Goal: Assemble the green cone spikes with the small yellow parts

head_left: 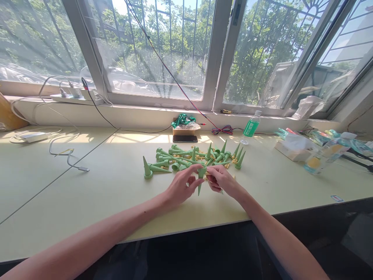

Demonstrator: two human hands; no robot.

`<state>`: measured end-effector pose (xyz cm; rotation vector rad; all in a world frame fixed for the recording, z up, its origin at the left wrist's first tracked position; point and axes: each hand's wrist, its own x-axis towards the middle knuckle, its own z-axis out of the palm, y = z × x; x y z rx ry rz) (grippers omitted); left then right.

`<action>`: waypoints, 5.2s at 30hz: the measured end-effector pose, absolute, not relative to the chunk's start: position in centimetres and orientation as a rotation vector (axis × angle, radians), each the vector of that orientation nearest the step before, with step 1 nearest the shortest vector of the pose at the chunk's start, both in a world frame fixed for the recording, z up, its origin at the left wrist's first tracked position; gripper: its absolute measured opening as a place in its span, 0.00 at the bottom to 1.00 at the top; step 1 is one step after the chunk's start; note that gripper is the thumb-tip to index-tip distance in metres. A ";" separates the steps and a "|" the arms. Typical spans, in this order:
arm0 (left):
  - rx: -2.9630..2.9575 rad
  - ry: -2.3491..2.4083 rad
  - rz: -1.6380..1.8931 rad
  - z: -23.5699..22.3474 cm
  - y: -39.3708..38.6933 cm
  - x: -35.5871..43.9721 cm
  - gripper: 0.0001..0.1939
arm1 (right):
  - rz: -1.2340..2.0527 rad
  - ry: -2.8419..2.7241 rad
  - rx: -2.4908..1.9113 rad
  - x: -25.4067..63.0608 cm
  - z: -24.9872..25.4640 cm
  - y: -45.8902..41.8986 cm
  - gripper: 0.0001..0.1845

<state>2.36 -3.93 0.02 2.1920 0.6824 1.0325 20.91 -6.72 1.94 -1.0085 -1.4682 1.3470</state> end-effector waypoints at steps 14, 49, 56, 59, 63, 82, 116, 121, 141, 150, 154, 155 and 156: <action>1.519 0.698 0.964 1.2 -3.4 2.6 0.23 | 0.317 -1.986 -1.175 20.9 0.8 -6.4 0.14; 1.616 0.592 0.731 1.2 -3.0 2.2 0.29 | 1.077 -1.698 -1.019 21.0 0.8 -5.8 0.26; 1.475 0.522 0.600 1.0 -2.6 2.0 0.30 | 1.060 -1.720 -1.006 21.0 1.1 -5.9 0.27; 1.436 0.475 0.580 1.0 -2.4 1.9 0.30 | 1.062 -1.714 -1.017 20.9 1.1 -6.0 0.27; 1.434 0.452 0.566 0.8 -2.3 1.9 0.30 | 1.050 -1.723 -1.024 21.0 1.1 -6.0 0.27; 1.509 0.419 0.544 0.0 -1.7 1.5 0.31 | 1.019 -1.751 -1.050 21.0 1.0 -6.0 0.25; 1.840 0.775 0.861 0.4 -1.9 1.9 0.20 | 0.600 -1.850 -1.312 24.0 3.1 -5.7 0.25; 2.110 0.934 0.947 0.2 -1.8 1.8 0.16 | 0.225 -1.915 -1.533 27.4 3.8 -5.1 0.16; 2.474 1.103 0.938 -0.4 -1.3 1.8 0.13 | -0.102 -2.042 -1.953 29.6 1.9 -3.3 0.07; 2.464 1.073 1.022 0.2 -1.8 1.8 0.13 | 0.009 -2.037 -1.987 29.4 1.6 -3.1 0.05; 2.472 1.068 1.026 0.1 -1.8 1.9 0.13 | 0.039 -2.057 -1.965 29.4 1.5 -3.1 0.06; 2.474 1.067 1.027 0.1 -1.8 1.9 0.13 | 0.048 -2.062 -1.954 29.5 1.5 -3.1 0.06; 2.475 1.066 1.025 0.1 -1.9 1.9 0.14 | 0.057 -2.068 -1.940 29.5 1.4 -3.0 0.06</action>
